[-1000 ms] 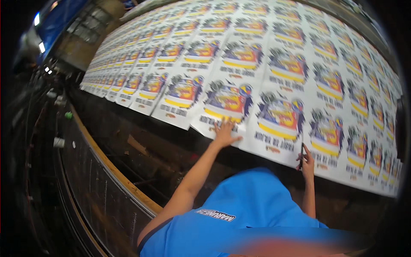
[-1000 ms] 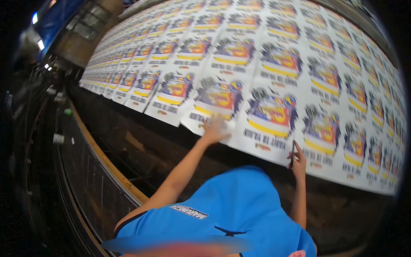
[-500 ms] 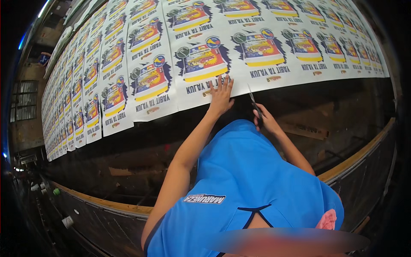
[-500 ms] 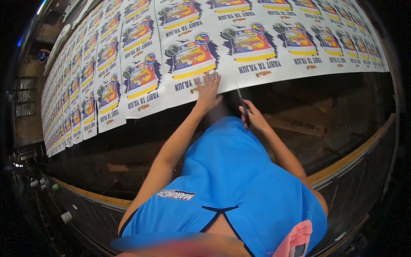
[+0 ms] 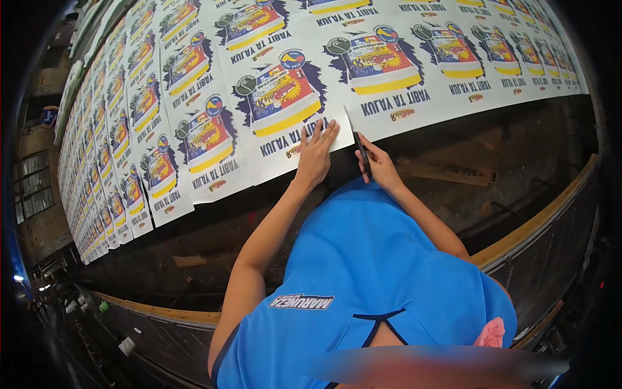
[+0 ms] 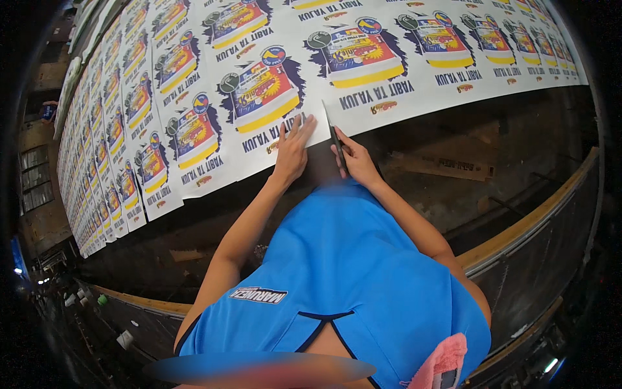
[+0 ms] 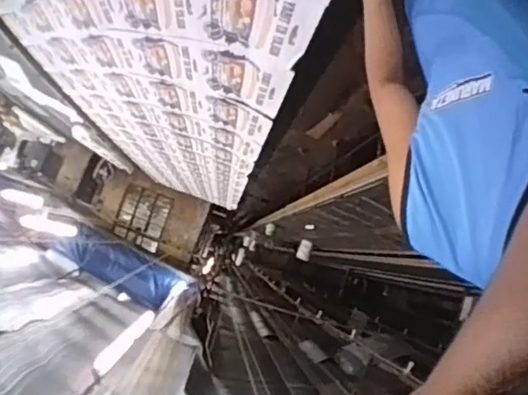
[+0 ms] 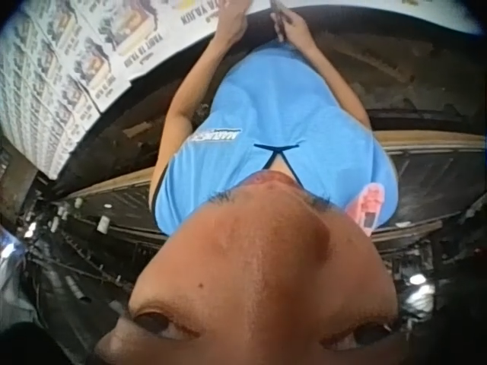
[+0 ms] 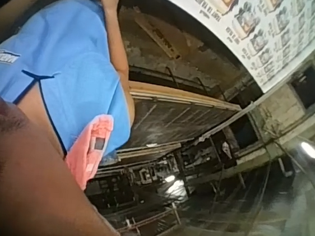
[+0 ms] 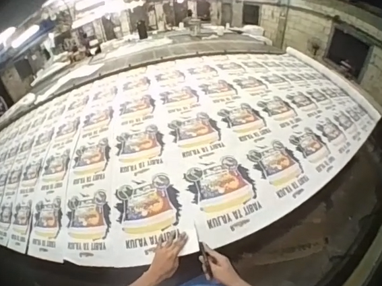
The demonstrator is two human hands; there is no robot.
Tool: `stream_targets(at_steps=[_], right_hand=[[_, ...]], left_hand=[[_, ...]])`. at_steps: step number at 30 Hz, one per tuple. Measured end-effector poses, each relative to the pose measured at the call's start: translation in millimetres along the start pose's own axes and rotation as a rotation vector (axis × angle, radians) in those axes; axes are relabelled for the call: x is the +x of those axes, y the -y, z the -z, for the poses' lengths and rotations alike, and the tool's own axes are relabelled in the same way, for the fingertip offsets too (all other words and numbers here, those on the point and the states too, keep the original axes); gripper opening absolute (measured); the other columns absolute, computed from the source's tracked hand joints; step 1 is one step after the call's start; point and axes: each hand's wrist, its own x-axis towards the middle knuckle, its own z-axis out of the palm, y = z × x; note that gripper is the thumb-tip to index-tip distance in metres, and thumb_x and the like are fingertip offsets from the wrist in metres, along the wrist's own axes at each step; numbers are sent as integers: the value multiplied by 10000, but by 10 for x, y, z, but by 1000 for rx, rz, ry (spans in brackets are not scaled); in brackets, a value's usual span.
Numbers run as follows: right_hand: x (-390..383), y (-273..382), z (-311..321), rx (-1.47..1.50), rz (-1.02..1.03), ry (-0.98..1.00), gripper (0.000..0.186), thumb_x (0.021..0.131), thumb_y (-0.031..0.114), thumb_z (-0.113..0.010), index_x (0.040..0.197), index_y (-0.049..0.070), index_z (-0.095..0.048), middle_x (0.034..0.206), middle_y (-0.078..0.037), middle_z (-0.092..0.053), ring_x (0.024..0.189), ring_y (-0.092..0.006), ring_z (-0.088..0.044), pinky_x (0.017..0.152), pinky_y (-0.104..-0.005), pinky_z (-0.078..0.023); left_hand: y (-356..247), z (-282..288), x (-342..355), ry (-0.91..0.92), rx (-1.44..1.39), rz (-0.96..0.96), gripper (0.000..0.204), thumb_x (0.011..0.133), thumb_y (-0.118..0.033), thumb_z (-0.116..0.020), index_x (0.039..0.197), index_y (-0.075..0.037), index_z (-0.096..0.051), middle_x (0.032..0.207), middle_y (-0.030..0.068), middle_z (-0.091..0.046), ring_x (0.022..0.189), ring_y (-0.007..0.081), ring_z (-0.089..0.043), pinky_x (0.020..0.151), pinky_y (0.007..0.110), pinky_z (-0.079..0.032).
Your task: The recorder uses scissors to cut along the printed edge of a large sheet of fabric on an industrial table.
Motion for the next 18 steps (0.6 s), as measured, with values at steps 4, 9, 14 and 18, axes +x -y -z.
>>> stream_targets(at_steps=[4, 9, 14, 18], right_hand=[[665, 174, 65, -17, 5, 15, 574, 1012, 89, -527, 1547, 205, -358, 730, 6, -546, 532, -75, -488, 475, -237, -433], [1739, 376, 92, -118, 130, -7, 584, 995, 172, -620, 1531, 155, -387, 773, 33, -590, 531, -39, -457, 490, -220, -420], [2676, 895, 28, -155, 105, -24, 560, 991, 193, -635, 1511, 165, -430, 756, 53, -557, 535, -30, -426, 489, -208, -363], [3627, 1116, 134, -159, 152, -17, 570, 997, 191, -619, 1525, 181, -403, 706, 50, -539, 514, -31, -446, 461, -227, -368]], left_hand=[[-1, 124, 76, 50, -129, 48, 701, 826, 71, -470, 1501, -105, -400, 1562, 71, -398, 1472, 334, -302, 1182, 605, -152], [32, 413, 194, 169, -401, 133, 721, 785, 100, -443, 1475, -108, -439, 1552, 93, -410, 1472, 349, -299, 1197, 594, -131], [142, 664, 349, 239, -759, 345, 657, 797, 96, -418, 1412, -110, -525, 1490, 91, -502, 1467, 347, -323, 1218, 535, -97], [240, 678, 472, 231, -937, 420, 590, 796, 16, -461, 1358, -106, -590, 1456, 51, -547, 1458, 323, -348, 1220, 550, -65]])
